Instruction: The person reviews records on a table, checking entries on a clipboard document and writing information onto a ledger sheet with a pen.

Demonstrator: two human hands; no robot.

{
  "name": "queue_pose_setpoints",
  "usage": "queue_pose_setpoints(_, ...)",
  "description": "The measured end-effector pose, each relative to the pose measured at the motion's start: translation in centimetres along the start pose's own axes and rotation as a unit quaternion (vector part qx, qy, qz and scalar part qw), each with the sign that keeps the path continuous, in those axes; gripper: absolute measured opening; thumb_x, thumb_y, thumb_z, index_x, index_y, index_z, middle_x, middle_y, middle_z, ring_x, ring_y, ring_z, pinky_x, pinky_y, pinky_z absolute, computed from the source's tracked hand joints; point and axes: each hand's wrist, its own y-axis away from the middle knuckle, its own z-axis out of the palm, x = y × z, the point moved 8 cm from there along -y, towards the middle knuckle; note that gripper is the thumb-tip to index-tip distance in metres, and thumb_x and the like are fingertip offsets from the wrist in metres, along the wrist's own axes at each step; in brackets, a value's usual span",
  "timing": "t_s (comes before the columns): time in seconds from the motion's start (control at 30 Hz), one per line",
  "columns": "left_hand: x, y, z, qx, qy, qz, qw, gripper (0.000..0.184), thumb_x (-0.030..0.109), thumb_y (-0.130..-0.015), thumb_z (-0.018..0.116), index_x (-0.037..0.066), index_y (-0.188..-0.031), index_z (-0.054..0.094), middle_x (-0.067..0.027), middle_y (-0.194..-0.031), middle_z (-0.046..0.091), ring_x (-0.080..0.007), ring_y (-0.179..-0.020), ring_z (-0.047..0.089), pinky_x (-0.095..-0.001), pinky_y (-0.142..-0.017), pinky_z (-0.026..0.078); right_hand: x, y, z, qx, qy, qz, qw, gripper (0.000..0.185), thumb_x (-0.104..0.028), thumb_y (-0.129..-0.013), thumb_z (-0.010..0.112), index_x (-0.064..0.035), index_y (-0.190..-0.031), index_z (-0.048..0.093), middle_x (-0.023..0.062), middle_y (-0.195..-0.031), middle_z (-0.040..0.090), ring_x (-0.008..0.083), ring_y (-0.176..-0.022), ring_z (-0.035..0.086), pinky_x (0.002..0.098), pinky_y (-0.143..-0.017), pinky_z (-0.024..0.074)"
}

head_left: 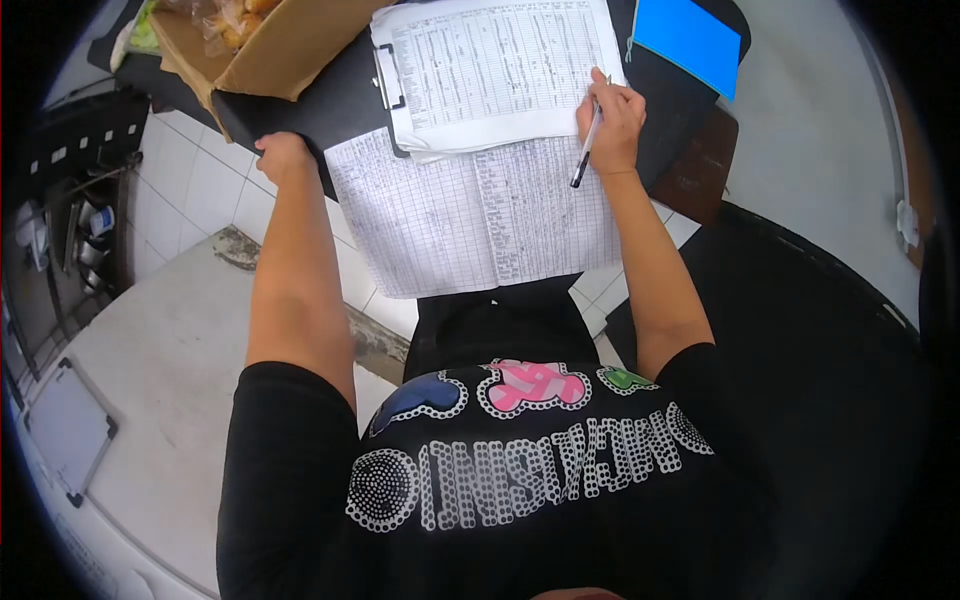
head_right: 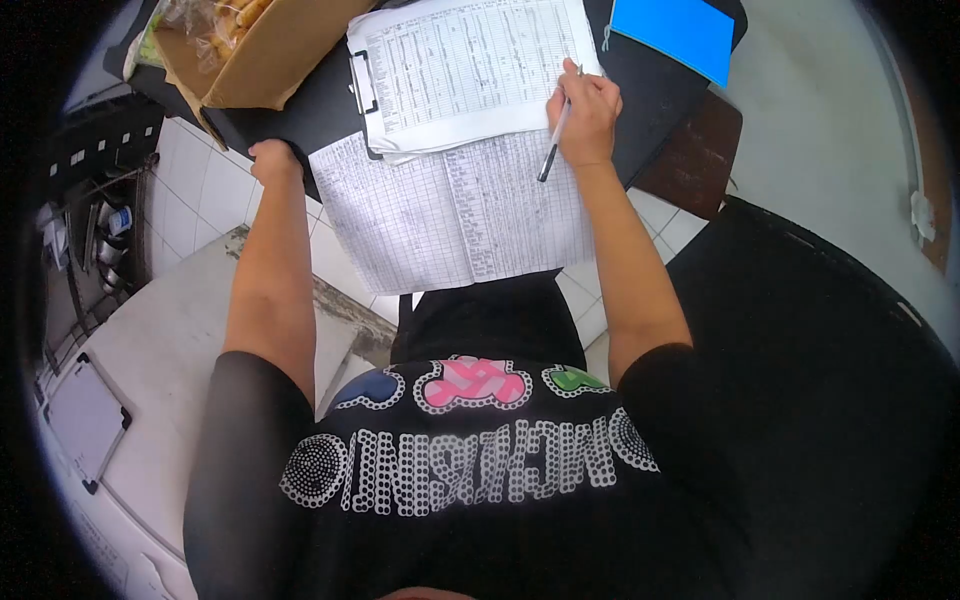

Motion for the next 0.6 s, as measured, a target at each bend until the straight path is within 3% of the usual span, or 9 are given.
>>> queue_pose_setpoints(0.4, 0.1, 0.1, -0.1, 0.012, -0.011, -0.004, 1.0, 0.057, 0.039, -0.089, 0.031, -0.008, -0.117, 0.045, -0.0256, -0.117, 0.052, -0.039, -0.107, 0.051, -0.0448, -0.092, 0.039, -0.2, -0.3, -0.5, -0.012, -0.002, 0.031, 0.999, 0.019, -0.004, -0.066, 0.063, -0.0064, -0.085, 0.059, 0.0065, -0.093, 0.065, 0.0265, -0.089, 0.051, 0.0388, -0.084, 0.0369)
queue_pose_setpoints(0.6, 0.1, -0.5, 0.5, 0.0, 0.017, 0.006, 1.0, 0.057, 0.038, -0.089, 0.029, -0.01, -0.117, 0.044, -0.0273, -0.12, 0.049, -0.04, -0.111, 0.048, -0.0445, -0.095, 0.036, -0.1, -0.1, -0.4, 0.009, 0.0, 0.006, 1.0, 0.026, -0.004, -0.066, 0.064, -0.0074, -0.091, 0.061, 0.0046, -0.087, 0.065, 0.0258, -0.089, 0.051, 0.0382, -0.084, 0.0369)
